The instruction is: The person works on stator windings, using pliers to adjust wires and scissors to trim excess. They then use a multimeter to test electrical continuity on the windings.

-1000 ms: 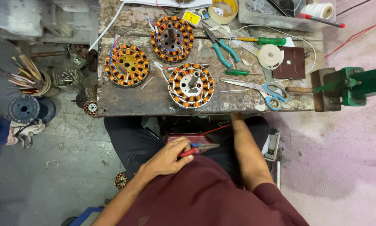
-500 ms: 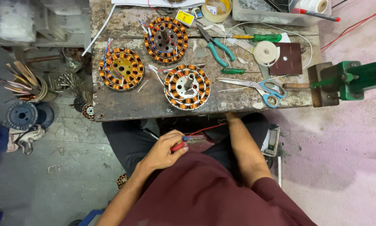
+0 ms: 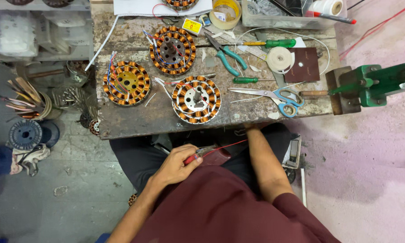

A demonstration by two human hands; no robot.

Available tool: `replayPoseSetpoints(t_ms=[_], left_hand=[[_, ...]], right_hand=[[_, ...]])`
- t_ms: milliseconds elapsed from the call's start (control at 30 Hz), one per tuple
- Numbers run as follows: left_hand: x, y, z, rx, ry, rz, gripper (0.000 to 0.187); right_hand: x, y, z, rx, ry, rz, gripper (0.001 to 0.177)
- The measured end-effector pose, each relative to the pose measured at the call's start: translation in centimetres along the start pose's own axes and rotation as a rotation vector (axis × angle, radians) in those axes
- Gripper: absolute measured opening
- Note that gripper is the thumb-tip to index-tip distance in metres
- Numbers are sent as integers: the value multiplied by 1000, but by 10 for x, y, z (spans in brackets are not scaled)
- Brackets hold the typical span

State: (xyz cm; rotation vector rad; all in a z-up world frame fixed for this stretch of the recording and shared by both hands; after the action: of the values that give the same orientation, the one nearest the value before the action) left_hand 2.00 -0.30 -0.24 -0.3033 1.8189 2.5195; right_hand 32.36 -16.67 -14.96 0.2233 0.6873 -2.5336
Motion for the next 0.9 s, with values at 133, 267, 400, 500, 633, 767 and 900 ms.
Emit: replayPoseSetpoints(t_ms=[133,267,400,500,633,767,900], left_hand=[[0,11,8,42,41,-15,25],[14,25,16,130,119,-9,16],[26,29,26,185,184,27,15],[29,26,26,203,180,182,18],[21,21,20,274,78,166,19],[4,23,11,298,-18,119,19],[-13,28,13,284,-21,-112,21]], right_hand=[[-10,4,-2,-10,16,-25,48],[10,1,15,-50,-3,-104,50],[56,-17,61,-329,-193,-556,52],[105,-32,131,-452,-443,-663,53],[124,-46,225,-370,-662,-238,43],[111,-56,288,-543,-678,-58,45],[82,-68,293,-398,-467,-21,43]])
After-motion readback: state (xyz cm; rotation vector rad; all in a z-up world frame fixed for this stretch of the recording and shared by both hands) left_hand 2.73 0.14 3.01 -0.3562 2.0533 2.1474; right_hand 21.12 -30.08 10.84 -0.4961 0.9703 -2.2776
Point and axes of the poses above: each hand's wrist, its own x-axis away from the middle knuckle, its own z-axis out of the back of the hand, y = z × x, the point moved 1 cm from there along -x, towards the middle knuckle, and after that the axes turned 2 degrees about x, right-handed, at the moved point
